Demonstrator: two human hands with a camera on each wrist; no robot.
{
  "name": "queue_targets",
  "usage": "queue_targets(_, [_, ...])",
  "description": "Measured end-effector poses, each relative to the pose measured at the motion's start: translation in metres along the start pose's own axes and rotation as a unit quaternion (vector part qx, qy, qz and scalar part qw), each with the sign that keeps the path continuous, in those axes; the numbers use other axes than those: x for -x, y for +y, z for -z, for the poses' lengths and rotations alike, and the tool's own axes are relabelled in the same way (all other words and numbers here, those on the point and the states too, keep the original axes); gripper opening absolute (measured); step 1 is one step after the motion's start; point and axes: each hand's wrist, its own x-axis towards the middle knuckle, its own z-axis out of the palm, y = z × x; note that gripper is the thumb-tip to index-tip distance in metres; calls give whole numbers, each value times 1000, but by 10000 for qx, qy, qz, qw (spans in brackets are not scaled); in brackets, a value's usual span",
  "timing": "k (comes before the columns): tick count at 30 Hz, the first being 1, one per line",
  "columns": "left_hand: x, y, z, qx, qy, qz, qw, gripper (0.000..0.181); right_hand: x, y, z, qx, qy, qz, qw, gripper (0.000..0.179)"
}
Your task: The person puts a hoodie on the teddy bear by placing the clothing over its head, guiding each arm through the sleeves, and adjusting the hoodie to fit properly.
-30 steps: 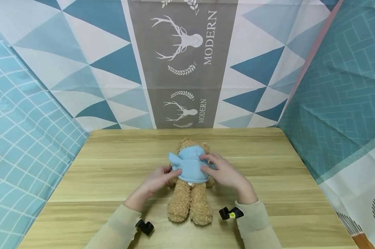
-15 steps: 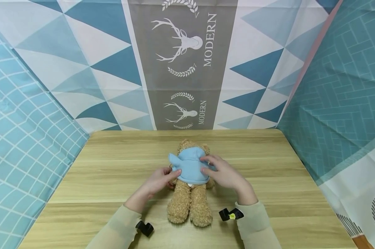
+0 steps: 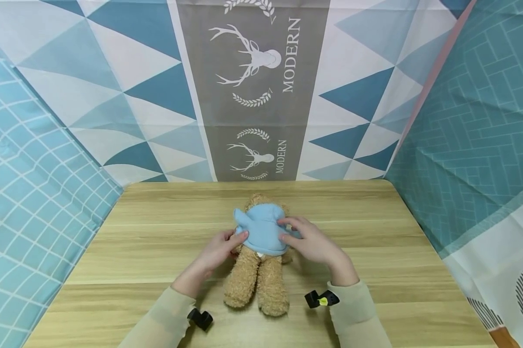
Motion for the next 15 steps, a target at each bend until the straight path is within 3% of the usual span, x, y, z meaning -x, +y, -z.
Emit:
queue_targets(5, [2,12,8,-23,762,-131,9970,55,-2,-4,-5,139,-24,-122,9998,43])
queue_targets(10, [7,25,20,-461,1629,-617,9836,47,-5,-9,-10,202,-236,-57,9995,48])
queue_targets(15, [12,32,30,-658,1997,-743,9748,54,-6,-11,-15,182,-455,77,9988,50])
